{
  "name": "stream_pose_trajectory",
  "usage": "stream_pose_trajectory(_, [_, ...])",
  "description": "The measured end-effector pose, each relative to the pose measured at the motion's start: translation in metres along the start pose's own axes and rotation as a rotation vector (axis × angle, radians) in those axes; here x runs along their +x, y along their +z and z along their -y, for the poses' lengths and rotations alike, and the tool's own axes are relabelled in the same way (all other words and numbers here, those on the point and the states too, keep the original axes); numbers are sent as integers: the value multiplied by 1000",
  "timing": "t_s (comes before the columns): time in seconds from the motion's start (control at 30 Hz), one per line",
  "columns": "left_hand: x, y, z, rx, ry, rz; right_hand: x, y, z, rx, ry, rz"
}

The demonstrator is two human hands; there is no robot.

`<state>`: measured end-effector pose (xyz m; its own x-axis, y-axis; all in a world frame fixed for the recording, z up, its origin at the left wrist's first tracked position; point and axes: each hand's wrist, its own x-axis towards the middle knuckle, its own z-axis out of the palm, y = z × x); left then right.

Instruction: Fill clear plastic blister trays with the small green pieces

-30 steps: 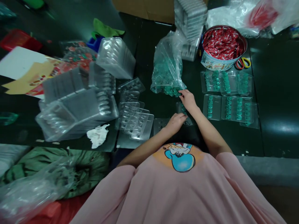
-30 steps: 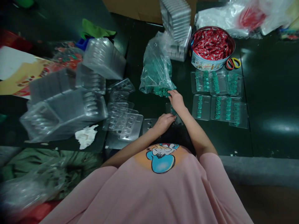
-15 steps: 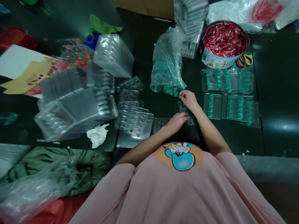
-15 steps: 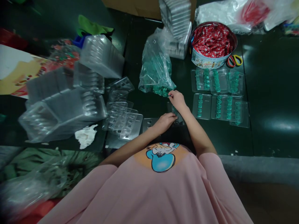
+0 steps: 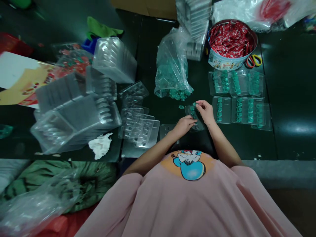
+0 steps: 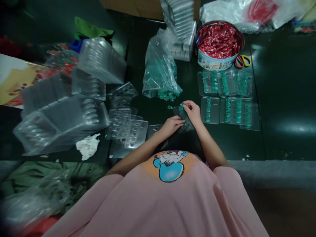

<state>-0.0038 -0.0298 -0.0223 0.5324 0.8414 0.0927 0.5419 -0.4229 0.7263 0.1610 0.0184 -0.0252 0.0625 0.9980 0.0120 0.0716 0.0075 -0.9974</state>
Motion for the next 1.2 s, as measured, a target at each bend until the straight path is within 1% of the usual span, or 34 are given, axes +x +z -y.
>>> stream_pose_trajectory(0.1, [-2, -1, -2, -25, -9, -7, -2, -1, -2, 39, -5, -29])
stream_pose_trajectory(0.27, [-6, 0, -8, -115, -48, -60, -9, -6, -7, 49, -6, -109])
stream_pose_trajectory(0.43, [-3, 4, -17, -168, -173, -118, -11, -2, -2, 56, 13, -58])
stream_pose_trajectory(0.63, [2, 6, -21, -135, -247, -118, -10, 0, -5, 56, 26, -64])
stream_pose_trajectory(0.7, [3, 7, -21, -98, -243, -101, -10, 0, -7, 61, 30, -64])
stream_pose_trajectory(0.9, [-1, 10, -23, 94, -162, -33, -11, 1, -6, 54, 24, -58])
stream_pose_trajectory(1.03, [-2, 15, -26, 206, -146, -40, -11, 1, -2, 39, 20, -59])
stream_pose_trajectory(1.13, [-2, 16, -27, 209, -150, -68, -10, 0, 0, 44, 17, -66])
stream_pose_trajectory(1.2, [-2, 12, -28, 133, -154, -93, -11, -1, 3, 65, 24, -80])
